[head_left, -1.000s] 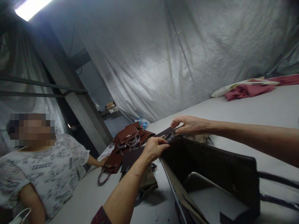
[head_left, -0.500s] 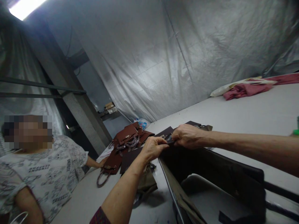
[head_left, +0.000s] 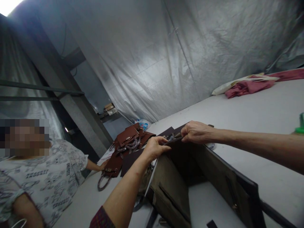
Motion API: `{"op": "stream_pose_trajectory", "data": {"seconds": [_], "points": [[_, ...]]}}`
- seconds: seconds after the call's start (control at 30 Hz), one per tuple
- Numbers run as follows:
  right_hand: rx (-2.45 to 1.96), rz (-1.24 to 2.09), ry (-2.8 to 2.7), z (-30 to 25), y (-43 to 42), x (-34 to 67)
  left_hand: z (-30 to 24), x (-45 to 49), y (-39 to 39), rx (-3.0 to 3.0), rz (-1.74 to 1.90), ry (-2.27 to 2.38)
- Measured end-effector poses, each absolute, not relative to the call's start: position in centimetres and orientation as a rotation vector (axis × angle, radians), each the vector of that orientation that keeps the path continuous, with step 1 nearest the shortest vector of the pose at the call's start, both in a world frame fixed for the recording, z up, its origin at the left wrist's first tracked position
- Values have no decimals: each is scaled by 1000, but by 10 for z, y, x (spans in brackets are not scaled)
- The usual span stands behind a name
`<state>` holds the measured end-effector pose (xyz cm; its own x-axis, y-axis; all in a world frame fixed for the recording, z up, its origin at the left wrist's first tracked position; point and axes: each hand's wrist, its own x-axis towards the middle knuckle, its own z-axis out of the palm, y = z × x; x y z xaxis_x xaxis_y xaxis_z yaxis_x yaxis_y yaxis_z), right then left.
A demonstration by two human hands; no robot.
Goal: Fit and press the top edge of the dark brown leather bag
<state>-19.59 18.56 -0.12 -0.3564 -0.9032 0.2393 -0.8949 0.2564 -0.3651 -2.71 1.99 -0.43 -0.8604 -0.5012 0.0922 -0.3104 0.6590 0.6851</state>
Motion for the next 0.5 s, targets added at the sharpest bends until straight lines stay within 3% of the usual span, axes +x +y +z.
{"op": "stream_pose_trajectory", "data": {"seconds": [0.17, 0.5], "points": [[-1753, -708, 2490, -1, 188, -191, 9, -33, 26, 484, -512, -2793], [-1826, -621, 2499, 0, 190, -191, 15, -39, 38, 359, -174, -2882]]}}
